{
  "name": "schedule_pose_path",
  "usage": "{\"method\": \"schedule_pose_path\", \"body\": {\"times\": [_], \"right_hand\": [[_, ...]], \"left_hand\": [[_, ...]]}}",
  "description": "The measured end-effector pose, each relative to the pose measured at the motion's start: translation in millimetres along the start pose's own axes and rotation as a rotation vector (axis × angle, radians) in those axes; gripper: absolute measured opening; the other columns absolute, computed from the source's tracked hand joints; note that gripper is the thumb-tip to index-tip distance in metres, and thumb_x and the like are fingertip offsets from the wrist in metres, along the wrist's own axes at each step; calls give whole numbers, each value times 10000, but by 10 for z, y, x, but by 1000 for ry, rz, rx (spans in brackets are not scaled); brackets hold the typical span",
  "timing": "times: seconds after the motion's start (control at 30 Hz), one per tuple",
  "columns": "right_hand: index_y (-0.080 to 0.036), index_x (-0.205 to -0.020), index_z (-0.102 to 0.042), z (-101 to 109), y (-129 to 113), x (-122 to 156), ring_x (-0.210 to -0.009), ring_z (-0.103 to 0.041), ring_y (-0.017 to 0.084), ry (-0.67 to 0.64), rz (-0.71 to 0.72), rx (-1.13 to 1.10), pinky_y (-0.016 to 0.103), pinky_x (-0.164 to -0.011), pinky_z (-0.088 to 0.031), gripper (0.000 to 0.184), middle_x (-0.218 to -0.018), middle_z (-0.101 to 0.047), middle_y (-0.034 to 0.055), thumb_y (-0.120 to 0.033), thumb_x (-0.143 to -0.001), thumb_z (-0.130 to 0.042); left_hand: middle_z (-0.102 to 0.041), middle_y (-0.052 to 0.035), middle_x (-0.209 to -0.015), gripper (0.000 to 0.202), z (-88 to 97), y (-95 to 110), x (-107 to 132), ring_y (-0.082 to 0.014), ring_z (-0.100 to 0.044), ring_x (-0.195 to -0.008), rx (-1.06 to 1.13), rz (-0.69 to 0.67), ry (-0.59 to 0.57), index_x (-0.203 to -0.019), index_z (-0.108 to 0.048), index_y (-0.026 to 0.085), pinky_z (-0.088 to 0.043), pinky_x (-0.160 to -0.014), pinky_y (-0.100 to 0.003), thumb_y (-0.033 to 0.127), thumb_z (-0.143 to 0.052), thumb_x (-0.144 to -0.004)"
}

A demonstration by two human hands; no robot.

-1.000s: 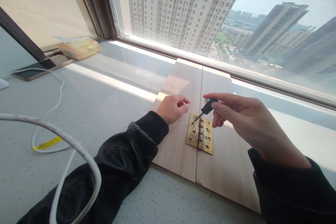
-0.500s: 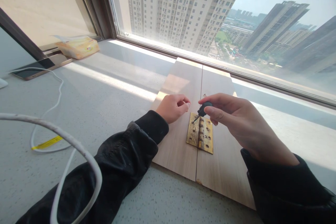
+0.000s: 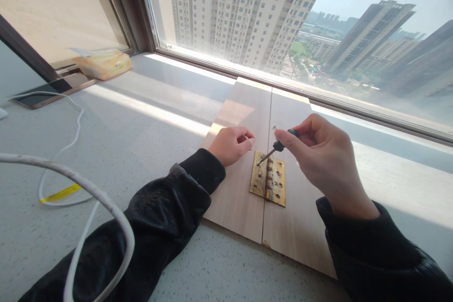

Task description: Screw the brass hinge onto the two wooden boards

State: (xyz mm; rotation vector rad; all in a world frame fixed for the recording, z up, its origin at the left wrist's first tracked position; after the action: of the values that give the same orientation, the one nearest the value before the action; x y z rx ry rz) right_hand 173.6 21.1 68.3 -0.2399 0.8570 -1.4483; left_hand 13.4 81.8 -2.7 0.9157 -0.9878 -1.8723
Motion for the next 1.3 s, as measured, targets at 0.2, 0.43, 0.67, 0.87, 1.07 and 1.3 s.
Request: {"method": "schedule_pose_path", "body": {"times": [0.2, 0.43, 0.67, 0.87, 1.07, 1.3], "right_hand": [[-213, -609, -405, 8, -16, 9, -446, -358, 94, 45, 8, 84, 262, -445, -286, 396, -481, -406, -49, -515, -710, -639], [-213, -734, -526, -39, -100, 22, -464, -373, 94, 25, 20, -20, 255, -445, -303, 215, -514, -420, -50, -396, -750, -637], [-180, -806, -632, 2, -81, 9, -455, -455, 95, -245, -64, -305, 246, -445, -345, 234, -528, -508, -24, -410, -773, -613], [-198, -982, -649, 166, -37, -47, -524, -522, 118, -408, -11, -184, 267, -541, -423, 284, -539, -552, -18, -411, -821, -552], [-241, -938, -653, 235, 29, -53, -496, -503, 108, -320, 108, 83, 264, -503, -397, 295, -542, -548, -31, -475, -833, -508], [-238, -881, -642, 156, -13, -41, -400, -416, 91, -280, 155, 135, 237, -405, -309, 289, -440, -463, -56, -485, -838, -497]], "left_hand": [[-669, -39, -705, 215, 7, 18, 6, -140, -598, -654, -19, 9, -6, -844, -653, 137, -474, -647, -268, 284, -502, -803], [-667, -38, -699, 212, 0, 4, 0, -139, -595, -655, -11, 6, -4, -841, -652, 134, -470, -639, -260, 283, -506, -799], [-669, -38, -706, 213, 4, 10, 7, -132, -588, -641, -4, 7, -11, -829, -658, 132, -462, -632, -261, 277, -504, -801], [-669, -37, -705, 220, 5, 14, 5, -134, -588, -646, -8, 6, -8, -837, -662, 135, -467, -643, -268, 283, -504, -803], [-668, -39, -701, 217, 0, 0, 4, -132, -587, -641, -12, 5, -6, -829, -661, 132, -468, -637, -267, 284, -508, -802], [-664, -38, -693, 208, -3, -1, 3, -130, -583, -637, -7, 4, -11, -822, -656, 130, -466, -631, -267, 276, -509, -802]]}}
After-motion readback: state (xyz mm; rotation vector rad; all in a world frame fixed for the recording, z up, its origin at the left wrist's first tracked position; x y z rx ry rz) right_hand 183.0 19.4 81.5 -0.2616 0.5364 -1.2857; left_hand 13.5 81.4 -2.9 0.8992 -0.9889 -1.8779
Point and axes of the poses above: each hand's wrist, its own x-axis away from the middle knuckle, its own z-axis out of the back of the hand, y = z × x, the point moved 1 cm from there along -x, towards the middle knuckle
